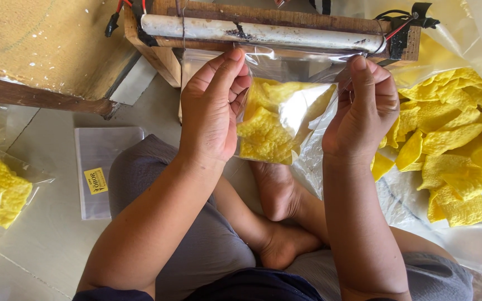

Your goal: Packaging yellow snacks into plastic bags and sealing them using a heat sealer.

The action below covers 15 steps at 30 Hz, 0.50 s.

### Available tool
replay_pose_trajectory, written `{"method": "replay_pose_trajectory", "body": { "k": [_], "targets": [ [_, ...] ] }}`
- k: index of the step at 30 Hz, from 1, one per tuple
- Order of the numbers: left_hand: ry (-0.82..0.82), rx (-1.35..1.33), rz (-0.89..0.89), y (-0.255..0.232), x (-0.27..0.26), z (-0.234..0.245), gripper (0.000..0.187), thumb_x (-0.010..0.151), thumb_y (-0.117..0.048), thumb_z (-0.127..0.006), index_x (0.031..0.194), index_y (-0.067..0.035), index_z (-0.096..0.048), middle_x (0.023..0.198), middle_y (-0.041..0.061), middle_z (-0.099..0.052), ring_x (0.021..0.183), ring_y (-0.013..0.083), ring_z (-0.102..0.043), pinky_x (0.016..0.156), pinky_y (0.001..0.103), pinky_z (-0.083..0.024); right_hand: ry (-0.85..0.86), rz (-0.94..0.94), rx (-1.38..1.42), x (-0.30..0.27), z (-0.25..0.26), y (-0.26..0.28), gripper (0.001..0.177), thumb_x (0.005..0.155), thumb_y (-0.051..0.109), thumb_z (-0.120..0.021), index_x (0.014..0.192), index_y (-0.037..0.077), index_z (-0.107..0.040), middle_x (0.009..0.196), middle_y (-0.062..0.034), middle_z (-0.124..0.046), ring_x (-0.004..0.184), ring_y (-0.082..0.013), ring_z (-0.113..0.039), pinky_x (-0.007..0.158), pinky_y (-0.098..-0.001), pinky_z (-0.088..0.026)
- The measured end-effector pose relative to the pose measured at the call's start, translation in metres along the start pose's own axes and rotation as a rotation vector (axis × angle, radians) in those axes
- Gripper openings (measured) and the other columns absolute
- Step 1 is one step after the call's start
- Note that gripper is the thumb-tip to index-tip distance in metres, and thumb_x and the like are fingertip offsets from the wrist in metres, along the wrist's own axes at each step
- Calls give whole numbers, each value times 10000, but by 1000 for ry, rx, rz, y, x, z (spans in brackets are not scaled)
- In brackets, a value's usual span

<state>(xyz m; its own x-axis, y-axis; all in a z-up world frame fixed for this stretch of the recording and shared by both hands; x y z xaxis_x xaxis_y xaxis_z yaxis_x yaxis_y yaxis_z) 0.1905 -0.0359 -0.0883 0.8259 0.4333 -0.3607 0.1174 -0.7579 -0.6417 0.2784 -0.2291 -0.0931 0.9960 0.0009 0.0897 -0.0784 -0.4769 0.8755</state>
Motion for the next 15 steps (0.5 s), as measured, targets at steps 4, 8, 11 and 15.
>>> {"method": "replay_pose_trajectory", "body": {
  "k": [4,8,11,15],
  "targets": [
    [-17,20,-1,0,1,0,144,909,-241,-797,1001,-141,-750,909,-48,-703,843,67,-631,784,232,-506,-19,10,3,1,1,-2,116,1026,21,-759,937,65,-700,866,10,-659,777,-66,-517,761,-228,-401],
    [-2,16,-17,0,2,1,136,923,-241,-801,994,-137,-748,912,-41,-702,847,71,-631,789,235,-505,-34,28,-13,1,4,-5,136,1024,25,-771,917,69,-700,839,20,-642,756,-61,-500,737,-220,-388],
    [-9,12,-9,-1,2,1,132,918,-238,-801,991,-140,-750,908,-43,-703,842,70,-632,788,236,-508,-46,48,-48,2,4,-4,121,1023,27,-776,931,64,-707,866,13,-659,778,-64,-510,762,-217,-401],
    [-21,42,-8,-1,2,2,154,908,-262,-807,994,-147,-750,911,-53,-700,852,65,-629,781,232,-508,-19,65,-54,-3,2,1,92,1015,41,-776,951,53,-711,917,-14,-705,808,-75,-547,797,-225,-434]
  ]
}}
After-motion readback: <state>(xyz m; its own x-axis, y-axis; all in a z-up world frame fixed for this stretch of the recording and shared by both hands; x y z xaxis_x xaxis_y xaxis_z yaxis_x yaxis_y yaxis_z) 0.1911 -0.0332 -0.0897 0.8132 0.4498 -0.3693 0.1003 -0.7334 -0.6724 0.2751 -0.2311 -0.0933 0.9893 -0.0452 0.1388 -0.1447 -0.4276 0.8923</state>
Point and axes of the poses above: each hand's wrist, its own x-axis towards the middle knuckle, its own z-axis out of the back of the hand, y = z × x, the point moved 2 cm from there along x, towards the middle knuckle
